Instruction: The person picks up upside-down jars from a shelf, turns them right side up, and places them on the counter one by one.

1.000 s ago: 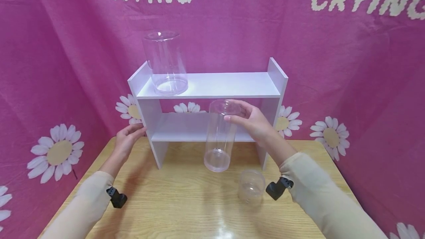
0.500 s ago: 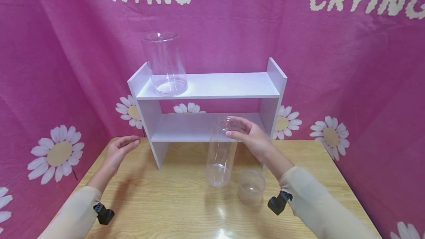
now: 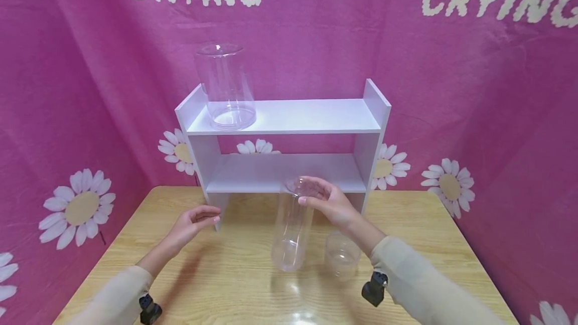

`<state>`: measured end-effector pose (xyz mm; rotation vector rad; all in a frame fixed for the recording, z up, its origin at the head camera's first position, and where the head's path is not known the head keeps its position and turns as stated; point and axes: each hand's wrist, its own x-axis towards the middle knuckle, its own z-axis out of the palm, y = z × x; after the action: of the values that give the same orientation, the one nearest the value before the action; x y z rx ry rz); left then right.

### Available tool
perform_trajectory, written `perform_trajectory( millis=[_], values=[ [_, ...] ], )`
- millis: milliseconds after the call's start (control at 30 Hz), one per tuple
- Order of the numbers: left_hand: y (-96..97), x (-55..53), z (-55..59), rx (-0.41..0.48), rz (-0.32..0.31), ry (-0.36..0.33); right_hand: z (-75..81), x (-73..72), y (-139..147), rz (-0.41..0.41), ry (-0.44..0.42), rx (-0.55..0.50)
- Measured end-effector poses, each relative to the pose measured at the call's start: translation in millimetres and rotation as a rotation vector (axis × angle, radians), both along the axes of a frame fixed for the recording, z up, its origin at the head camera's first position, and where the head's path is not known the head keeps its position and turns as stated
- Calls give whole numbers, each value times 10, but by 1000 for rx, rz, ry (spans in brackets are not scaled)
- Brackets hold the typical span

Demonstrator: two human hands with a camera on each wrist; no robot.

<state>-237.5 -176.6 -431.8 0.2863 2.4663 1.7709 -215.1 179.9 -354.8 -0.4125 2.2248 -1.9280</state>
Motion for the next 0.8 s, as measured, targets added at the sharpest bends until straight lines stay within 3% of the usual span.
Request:
perform_trajectory(
  millis=[200, 433, 600, 800],
  values=[
    [378, 41, 6, 92, -240, 14, -4, -13, -49, 16, -4, 8],
    [703, 100, 60, 112, -413, 41, 48, 3, -102, 40, -5, -54],
    [838, 163, 55, 103, -487, 30, 67, 18, -126, 71, -1, -123],
    [930, 213, 15, 116, -529, 21, 105, 19, -140, 80, -13, -165]
  ],
)
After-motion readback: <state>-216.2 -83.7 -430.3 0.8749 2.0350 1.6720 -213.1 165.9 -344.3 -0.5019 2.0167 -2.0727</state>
